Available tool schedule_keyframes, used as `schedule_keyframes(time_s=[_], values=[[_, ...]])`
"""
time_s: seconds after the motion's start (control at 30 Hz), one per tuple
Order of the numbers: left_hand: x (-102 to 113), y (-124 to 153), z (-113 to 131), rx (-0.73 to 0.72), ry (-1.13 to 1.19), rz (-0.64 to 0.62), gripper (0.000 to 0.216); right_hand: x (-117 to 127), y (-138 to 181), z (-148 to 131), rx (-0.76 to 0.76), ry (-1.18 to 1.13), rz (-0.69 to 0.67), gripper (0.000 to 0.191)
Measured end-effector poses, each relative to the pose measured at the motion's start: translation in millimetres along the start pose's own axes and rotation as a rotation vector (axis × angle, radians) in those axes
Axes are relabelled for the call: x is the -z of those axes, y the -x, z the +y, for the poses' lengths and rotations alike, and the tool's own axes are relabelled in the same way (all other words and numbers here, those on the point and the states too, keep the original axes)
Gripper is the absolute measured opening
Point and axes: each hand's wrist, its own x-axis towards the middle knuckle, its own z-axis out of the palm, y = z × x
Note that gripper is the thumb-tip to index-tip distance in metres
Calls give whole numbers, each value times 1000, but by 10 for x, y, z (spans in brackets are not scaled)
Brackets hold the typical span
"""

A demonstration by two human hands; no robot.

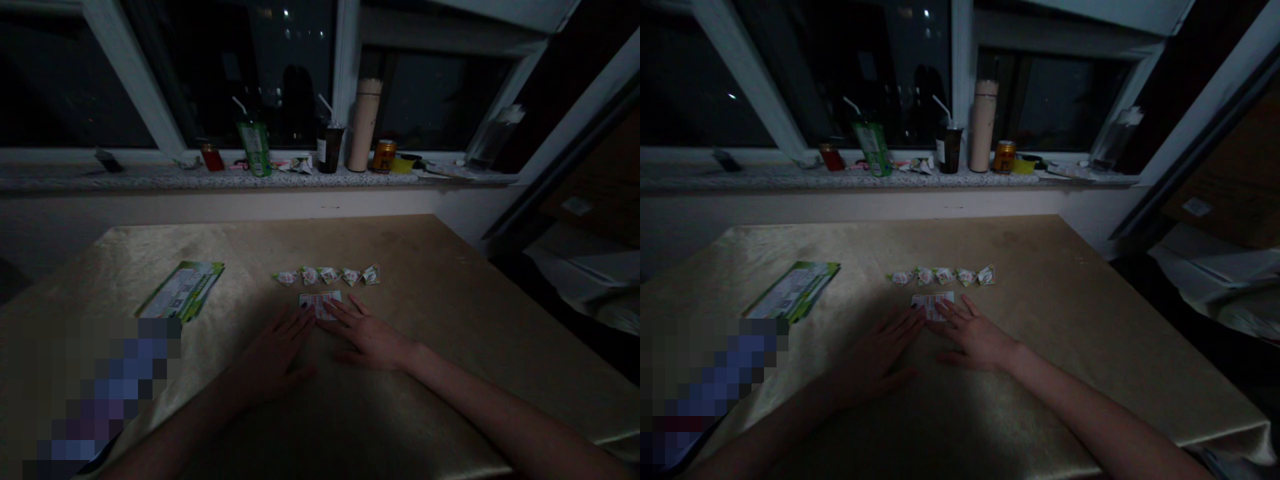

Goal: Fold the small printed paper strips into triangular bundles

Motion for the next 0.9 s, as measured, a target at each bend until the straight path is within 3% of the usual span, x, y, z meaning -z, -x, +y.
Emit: schedule_keyframes(time_s=[0.1,0.27,0.5,0.9], values=[[-18,44,32,24,44,-22,77,-2,-25,-33,-23,11,14,57],[-62,59,62,44,76,11,80,-84,-124,-167,-67,55,155,45],[-114,68,64,72,139,68,84,-158,-104,-114,-39,-79,109,57],[-97,45,113,101,79,84,80,-120,-89,-119,-25,-108,124,53]])
